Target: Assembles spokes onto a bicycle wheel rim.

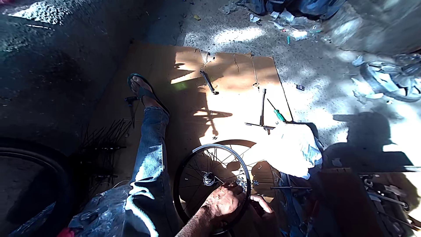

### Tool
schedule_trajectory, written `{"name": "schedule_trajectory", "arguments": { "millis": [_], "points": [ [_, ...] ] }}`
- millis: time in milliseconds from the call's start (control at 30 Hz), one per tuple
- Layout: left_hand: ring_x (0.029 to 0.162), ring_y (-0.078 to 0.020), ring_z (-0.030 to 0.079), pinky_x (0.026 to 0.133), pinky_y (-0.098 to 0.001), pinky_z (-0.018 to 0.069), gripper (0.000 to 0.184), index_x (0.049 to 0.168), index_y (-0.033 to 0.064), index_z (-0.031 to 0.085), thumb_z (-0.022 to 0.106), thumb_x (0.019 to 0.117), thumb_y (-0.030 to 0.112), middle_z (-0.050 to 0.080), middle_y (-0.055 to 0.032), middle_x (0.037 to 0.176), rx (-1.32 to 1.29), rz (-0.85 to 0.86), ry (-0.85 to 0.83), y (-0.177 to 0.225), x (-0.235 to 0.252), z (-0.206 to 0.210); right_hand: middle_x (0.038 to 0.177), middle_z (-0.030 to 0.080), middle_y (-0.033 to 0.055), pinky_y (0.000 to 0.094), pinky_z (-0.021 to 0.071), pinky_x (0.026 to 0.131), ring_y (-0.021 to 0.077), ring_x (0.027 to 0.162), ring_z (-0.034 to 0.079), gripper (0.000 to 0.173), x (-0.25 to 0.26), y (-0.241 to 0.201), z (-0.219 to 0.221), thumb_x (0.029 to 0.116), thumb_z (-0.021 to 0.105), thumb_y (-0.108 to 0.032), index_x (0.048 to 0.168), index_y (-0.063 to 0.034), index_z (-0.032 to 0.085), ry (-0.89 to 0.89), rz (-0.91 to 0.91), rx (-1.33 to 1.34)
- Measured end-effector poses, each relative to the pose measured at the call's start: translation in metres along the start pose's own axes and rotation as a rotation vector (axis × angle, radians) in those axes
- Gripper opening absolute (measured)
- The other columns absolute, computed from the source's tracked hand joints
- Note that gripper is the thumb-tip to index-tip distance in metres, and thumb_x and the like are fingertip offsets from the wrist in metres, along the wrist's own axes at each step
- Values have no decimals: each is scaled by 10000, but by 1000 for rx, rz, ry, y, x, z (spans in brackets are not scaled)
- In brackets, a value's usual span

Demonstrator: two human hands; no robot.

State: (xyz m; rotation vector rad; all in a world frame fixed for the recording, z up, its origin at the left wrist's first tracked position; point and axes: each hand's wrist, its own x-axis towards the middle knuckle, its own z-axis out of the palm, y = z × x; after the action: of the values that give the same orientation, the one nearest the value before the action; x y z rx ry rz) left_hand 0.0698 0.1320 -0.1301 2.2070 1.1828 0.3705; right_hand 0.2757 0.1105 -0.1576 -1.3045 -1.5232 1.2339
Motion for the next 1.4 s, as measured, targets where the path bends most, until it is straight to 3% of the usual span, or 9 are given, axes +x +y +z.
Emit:
{"name": "schedule_trajectory", "arguments": {
  "millis": [133,200,433,633,867,1067,1167,1333,1400],
  "points": [
    [1306,-305,556,1112,-499,412,355,1261,65,641,461,1060,296,644,-144,1302,-102,-182,-65,11,3,-4,994,732,72,215,598,813,61,898,700,139,1,7,-2,887,669,-42,991,0,751,12,-60,-175],
    [1249,-275,582,1096,-477,421,302,1185,102,672,517,1019,301,671,-109,1219,-203,-259,11,11,4,1,999,731,72,219,599,826,65,903,700,133,0,12,-4,897,666,-44,993,0,745,-5,-86,-191],
    [1195,-280,626,1068,-434,480,324,1164,77,700,404,1102,192,686,-117,1198,-15,-22,39,-2,-4,7,1039,724,89,292,641,753,134,849,727,238,-4,-4,0,860,694,23,1098,16,693,-21,92,-9],
    [1241,-255,594,1096,-458,436,297,1164,120,697,505,1036,306,679,-89,1215,-128,-217,38,9,-1,7,983,736,58,239,607,823,73,898,707,126,-3,8,-4,898,702,-81,994,-18,753,-48,-59,-189],
    [1169,-348,629,998,-490,513,296,1218,22,677,437,1060,91,679,-164,1193,120,42,-98,6,-4,-2,1028,720,102,271,626,754,104,834,719,258,-4,-11,-1,846,702,25,1103,42,680,-59,141,-61],
    [1254,-270,598,1090,-472,440,324,1201,106,691,506,1037,315,686,-103,1245,-116,-260,26,16,-1,8,1000,725,76,240,601,808,78,887,696,145,-5,12,-4,890,674,-36,1017,9,728,-55,-61,-138],
    [1145,-255,640,1042,-427,485,292,1082,112,730,507,1055,300,713,-76,1121,-93,-161,104,9,-4,13,1008,728,64,230,599,822,69,902,697,141,-4,20,-7,922,662,-82,1020,-12,736,-73,-137,-199],
    [1288,-399,563,1071,-540,444,385,1373,23,590,335,1107,135,614,-205,1355,31,-74,-260,17,-1,-21,1018,733,71,270,627,751,90,811,718,260,-5,-4,0,858,705,-26,1114,14,685,-46,94,-79],
    [1255,-329,579,1060,-499,461,337,1255,71,646,413,1081,240,645,-145,1274,-20,-138,-143,15,-1,-8,1009,732,72,277,627,751,102,817,714,215,-5,-1,0,882,692,-12,1096,11,697,-38,62,-66]
  ]
}}
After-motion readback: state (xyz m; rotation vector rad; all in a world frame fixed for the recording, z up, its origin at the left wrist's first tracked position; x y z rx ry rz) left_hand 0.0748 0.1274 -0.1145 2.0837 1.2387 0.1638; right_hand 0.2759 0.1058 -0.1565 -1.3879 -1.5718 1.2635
